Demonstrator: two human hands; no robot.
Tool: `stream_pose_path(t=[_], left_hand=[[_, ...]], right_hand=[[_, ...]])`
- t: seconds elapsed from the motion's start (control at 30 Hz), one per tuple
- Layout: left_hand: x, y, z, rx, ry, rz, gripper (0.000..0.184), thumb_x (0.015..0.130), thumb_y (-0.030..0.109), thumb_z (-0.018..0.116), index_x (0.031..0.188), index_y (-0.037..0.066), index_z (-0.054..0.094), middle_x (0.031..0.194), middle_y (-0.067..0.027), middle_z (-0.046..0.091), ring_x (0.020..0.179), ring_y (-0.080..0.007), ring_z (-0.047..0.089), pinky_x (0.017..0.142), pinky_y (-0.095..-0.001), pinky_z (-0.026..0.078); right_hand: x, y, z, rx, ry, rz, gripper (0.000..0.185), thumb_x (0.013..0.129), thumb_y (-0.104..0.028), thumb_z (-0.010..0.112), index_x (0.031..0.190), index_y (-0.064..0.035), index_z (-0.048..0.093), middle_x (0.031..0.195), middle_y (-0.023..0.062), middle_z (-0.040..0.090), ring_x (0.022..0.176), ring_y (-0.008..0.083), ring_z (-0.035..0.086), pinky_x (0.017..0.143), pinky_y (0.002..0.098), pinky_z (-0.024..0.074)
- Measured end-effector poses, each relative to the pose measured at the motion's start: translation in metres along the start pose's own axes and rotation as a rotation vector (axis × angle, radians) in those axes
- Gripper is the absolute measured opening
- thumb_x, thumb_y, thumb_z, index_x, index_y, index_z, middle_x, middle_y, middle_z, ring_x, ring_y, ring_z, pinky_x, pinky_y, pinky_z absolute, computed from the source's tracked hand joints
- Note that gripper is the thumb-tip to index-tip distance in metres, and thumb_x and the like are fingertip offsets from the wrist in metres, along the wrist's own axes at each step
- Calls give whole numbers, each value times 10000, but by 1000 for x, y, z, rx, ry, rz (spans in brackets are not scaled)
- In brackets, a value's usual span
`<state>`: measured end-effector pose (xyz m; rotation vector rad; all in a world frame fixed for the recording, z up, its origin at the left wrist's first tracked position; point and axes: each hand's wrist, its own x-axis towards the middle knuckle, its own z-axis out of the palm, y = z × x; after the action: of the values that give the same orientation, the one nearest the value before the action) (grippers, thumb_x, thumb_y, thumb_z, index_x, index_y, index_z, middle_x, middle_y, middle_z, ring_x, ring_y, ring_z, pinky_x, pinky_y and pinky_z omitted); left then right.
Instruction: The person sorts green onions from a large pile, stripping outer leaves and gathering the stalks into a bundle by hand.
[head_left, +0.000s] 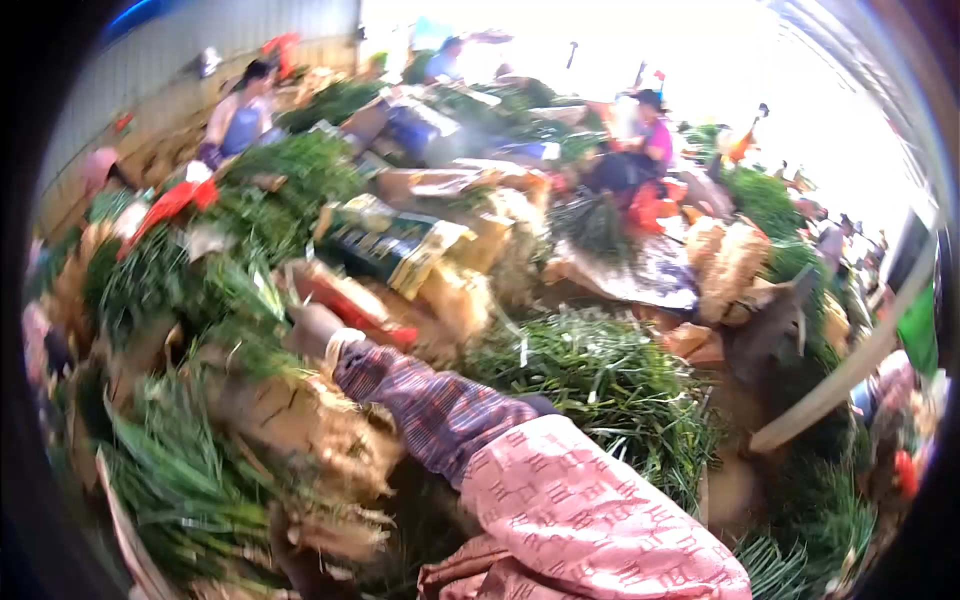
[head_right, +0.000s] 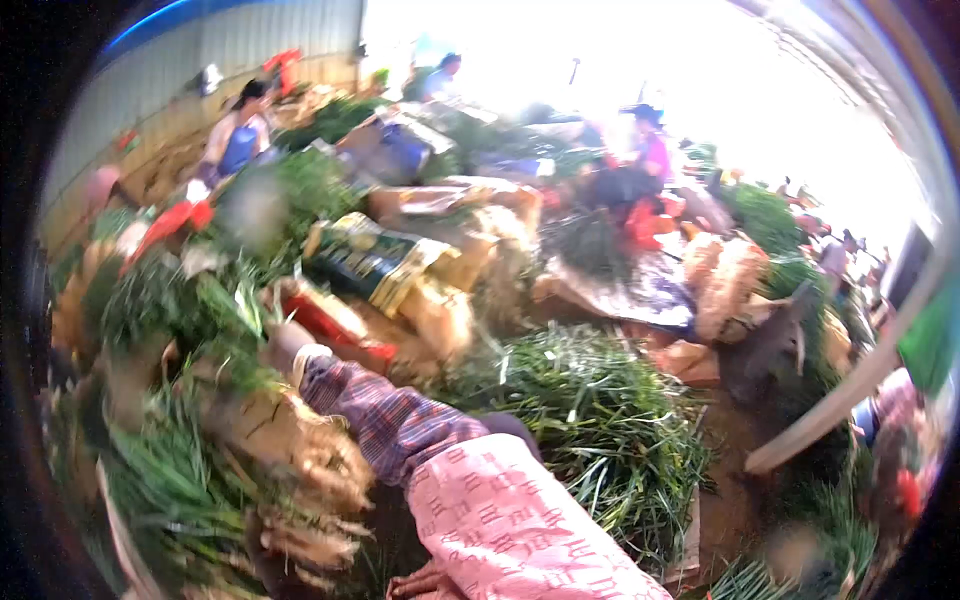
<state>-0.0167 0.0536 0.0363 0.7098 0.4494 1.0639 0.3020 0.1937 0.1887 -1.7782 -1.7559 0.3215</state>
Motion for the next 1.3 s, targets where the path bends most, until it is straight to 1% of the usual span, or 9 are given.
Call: stream_pose_path(t=[0.1, 0.17, 0.27, 0.3, 0.47, 0.7, 0.97, 1.13, 1.3], left_hand=[[-25, 9, 49, 17, 353, -16, 446, 898, 220, 524, 1294, 21, 472, 1194, -109, 558, 1060, -218, 530, 861, -342, 465], [-39, -20, 7, 302, 217, 174, 470, 863, 203, 574, 1274, -6, 483, 1216, -128, 544, 1027, -229, 556, 883, -341, 456], [-48, -22, 8, 43, 384, 137, 358, 852, 199, 584, 1143, -7, 554, 1001, -112, 617, 935, -250, 592, 838, -374, 482], [-54, -19, 9, -60, 358, 128, 352, 857, 187, 582, 1150, -7, 556, 982, -105, 622, 902, -229, 600, 793, -354, 502], [-64, 2, 44, -130, 483, -52, 346, 882, 197, 558, 1142, -31, 536, 821, -71, 583, 753, -169, 591, 600, -293, 528], [-64, -22, 33, -142, 356, -85, 294, 882, 292, 580, 1011, 28, 580, 829, -35, 617, 744, -125, 585, 646, -250, 480], [-70, -27, 13, 183, 252, -121, 355, 917, 259, 505, 1084, -49, 567, 1032, -100, 618, 883, -203, 607, 812, -302, 481], [-79, -8, 31, 75, 319, -107, 270, 917, 207, 489, 1027, -25, 573, 964, -85, 607, 854, -191, 581, 793, -316, 479], [-68, -39, -2, -442, 123, -17, 177, 897, 167, 508, 961, 10, 561, 861, -53, 576, 794, -172, 543, 728, -282, 451]], right_hand=[[14, -8, 85, 1685, -328, 243, 247, 923, -227, 477, 1070, -52, 572, 927, 84, 610, 768, 217, 586, 679, 364, 489], [-5, 2, 125, 341, -314, -428, 255, 901, -207, 528, 1088, -43, 586, 920, 99, 627, 736, 177, 583, 641, 334, 484], [-9, -10, 120, 195, -678, 160, 137, 843, -119, 601, 947, -54, 663, 726, 42, 619, 630, 140, 579, 572, 299, 466], [-12, 6, 122, 162, -655, -150, 124, 850, -106, 576, 915, -44, 661, 696, 38, 600, 625, 131, 580, 569, 285, 463], [-59, 6, 140, 823, -972, -251, 174, 894, -149, 543, 945, 1, 615, 854, 59, 624, 694, 138, 607, 608, 242, 494], [-145, -65, 182, 1441, -989, 480, 316, 941, -251, 492, 1159, -25, 528, 994, 63, 600, 823, 165, 599, 761, 294, 505], [-136, -99, 178, -13, -724, 23, 648, 851, -461, 600, 1219, 61, 486, 1111, 217, 598, 1021, 280, 567, 917, 335, 431], [-139, -102, 198, 31, -286, -128, 343, 848, -358, 621, 875, -18, 587, 678, 138, 613, 677, 230, 619, 658, 385, 487], [-108, -79, 194, 749, -404, 101, 400, 901, -393, 524, 1041, -20, 556, 954, 104, 624, 875, 197, 589, 776, 312, 490]])
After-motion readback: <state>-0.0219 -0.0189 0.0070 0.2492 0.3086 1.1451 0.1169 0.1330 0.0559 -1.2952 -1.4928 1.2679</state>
